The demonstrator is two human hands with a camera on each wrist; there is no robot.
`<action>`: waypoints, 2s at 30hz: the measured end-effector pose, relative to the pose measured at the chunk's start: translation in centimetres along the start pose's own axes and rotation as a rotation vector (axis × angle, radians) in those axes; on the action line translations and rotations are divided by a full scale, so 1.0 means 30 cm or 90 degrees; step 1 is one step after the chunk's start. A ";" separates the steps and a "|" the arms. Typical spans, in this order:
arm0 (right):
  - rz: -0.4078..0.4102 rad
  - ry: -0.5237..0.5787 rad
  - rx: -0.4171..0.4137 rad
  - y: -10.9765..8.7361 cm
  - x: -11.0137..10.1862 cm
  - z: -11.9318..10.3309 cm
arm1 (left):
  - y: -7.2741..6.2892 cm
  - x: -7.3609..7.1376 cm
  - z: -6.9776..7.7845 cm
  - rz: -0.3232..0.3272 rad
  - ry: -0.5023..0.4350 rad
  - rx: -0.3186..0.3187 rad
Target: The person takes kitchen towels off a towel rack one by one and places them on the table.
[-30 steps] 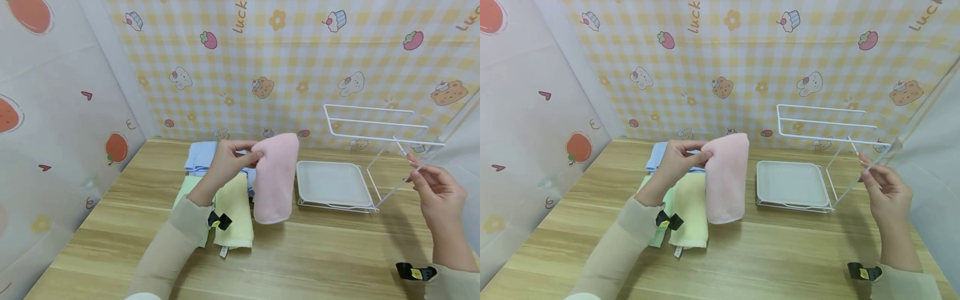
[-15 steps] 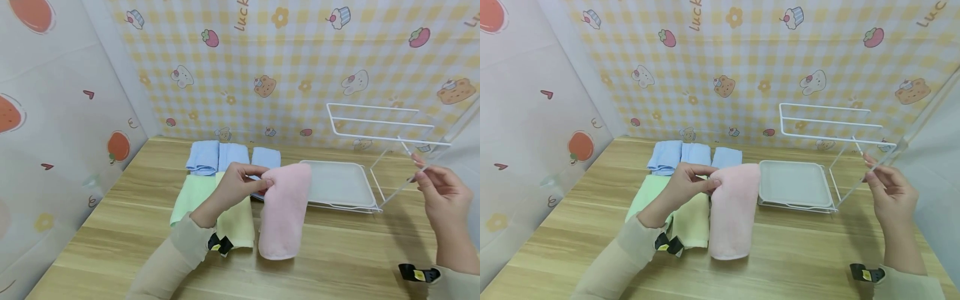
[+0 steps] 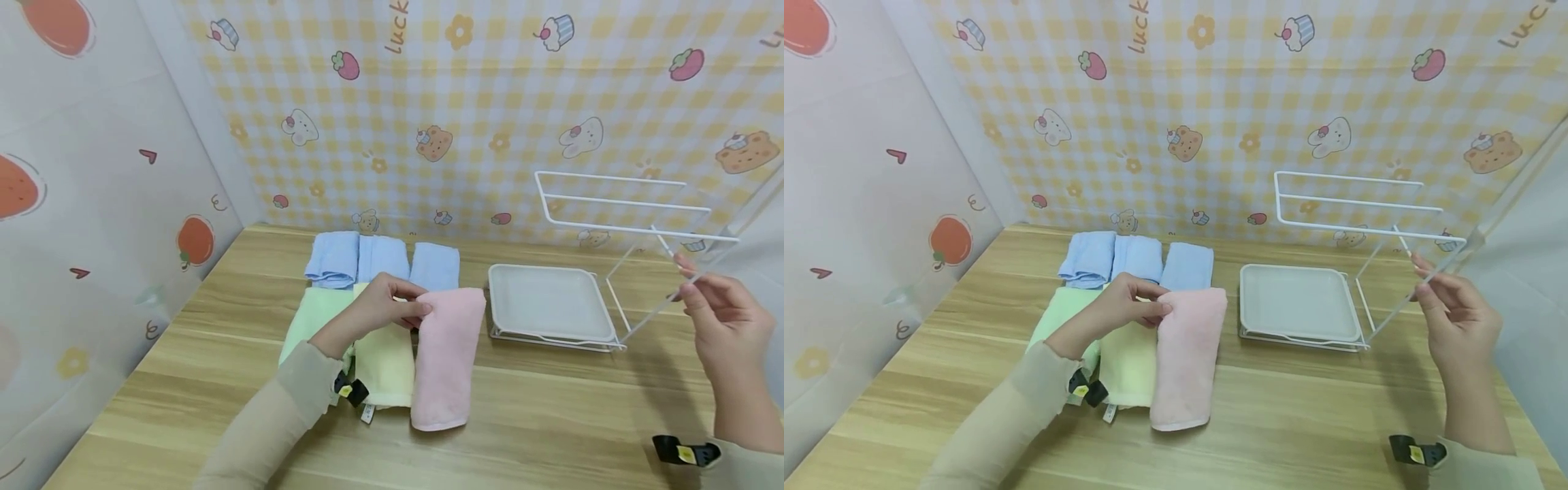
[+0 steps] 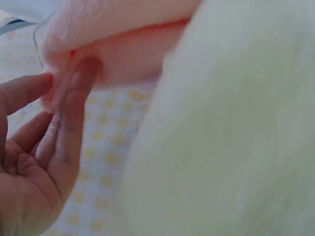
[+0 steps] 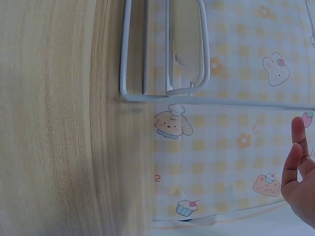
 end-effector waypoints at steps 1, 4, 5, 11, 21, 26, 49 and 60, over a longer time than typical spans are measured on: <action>0.000 0.003 -0.001 0.000 0.000 -0.001 | 0.006 -0.007 -0.006 -0.004 0.027 0.004; 0.002 0.017 -0.006 0.002 -0.001 -0.006 | 0.027 -0.025 -0.020 -0.014 0.106 0.026; 0.003 0.018 -0.007 0.002 -0.002 -0.007 | 0.033 -0.029 -0.023 -0.018 0.125 0.030; 0.014 0.012 0.005 0.000 -0.007 -0.007 | 0.068 -0.044 -0.060 -0.034 0.164 -0.013; 0.001 0.004 -0.003 -0.001 0.001 0.003 | 0.109 -0.050 -0.103 -0.055 0.200 -0.043; 0.009 0.038 0.014 -0.011 0.010 0.018 | 0.112 -0.058 -0.111 -0.048 0.243 -0.053; 0.079 -0.022 0.063 -0.009 0.026 0.008 | 0.147 -0.082 -0.100 0.109 0.331 -0.024; -0.072 0.279 0.165 -0.034 0.011 0.028 | -0.011 -0.210 -0.042 0.156 0.523 0.092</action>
Point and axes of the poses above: each hand's wrist, its own y-axis towards the middle knuckle, its own x-axis out of the palm, z = x × y, the point moved 6 cm from there along y, towards the middle knuckle, and after that the axes turned 11 degrees about y, right-handed, at the moved point
